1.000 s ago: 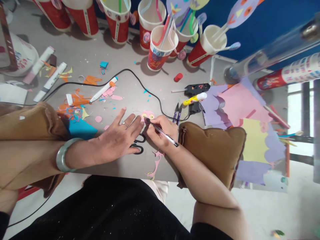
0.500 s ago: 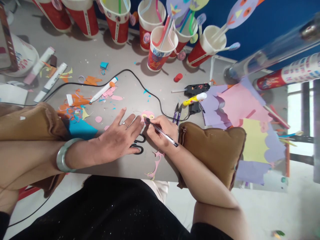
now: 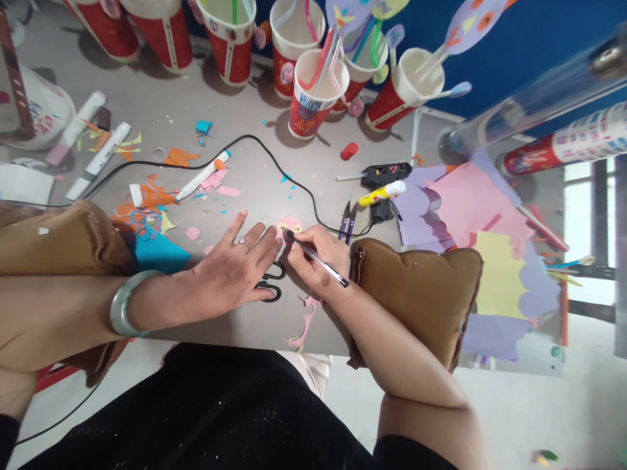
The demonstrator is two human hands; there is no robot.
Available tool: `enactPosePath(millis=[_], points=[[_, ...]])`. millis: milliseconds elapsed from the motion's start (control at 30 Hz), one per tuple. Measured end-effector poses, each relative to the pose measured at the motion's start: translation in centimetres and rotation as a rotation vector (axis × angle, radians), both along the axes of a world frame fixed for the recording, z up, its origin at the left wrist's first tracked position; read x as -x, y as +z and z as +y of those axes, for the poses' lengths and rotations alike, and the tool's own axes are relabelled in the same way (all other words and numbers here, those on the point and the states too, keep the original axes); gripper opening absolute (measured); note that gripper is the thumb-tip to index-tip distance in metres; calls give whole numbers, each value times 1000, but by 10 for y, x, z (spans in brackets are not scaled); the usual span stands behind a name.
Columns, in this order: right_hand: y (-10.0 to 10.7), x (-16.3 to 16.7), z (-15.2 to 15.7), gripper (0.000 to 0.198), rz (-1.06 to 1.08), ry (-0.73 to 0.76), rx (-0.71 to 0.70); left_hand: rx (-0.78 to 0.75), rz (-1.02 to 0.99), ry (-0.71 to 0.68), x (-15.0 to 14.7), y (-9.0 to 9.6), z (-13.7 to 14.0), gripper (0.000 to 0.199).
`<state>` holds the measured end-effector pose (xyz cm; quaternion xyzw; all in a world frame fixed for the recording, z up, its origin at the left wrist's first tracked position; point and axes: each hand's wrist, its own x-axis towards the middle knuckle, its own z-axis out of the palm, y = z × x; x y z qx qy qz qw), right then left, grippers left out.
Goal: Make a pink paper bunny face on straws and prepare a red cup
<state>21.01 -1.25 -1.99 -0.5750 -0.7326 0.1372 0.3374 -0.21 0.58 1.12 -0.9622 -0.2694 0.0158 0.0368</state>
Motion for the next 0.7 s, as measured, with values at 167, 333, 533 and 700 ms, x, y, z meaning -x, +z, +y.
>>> enactPosePath(millis=[167,333,533,700], points=[[-1,0,0,8,-20,0,-4,18,18,2,0,2,0,81],[-1,0,0,4,22,32,-20,14,19,0,-1,0,0,89],[-3,-2,1,5,-3,31,-20,19,-10,7,0,0,0,85],[-2,-1,1,5,-15,12,-32,53,-18,-3,-1,1,0,88]])
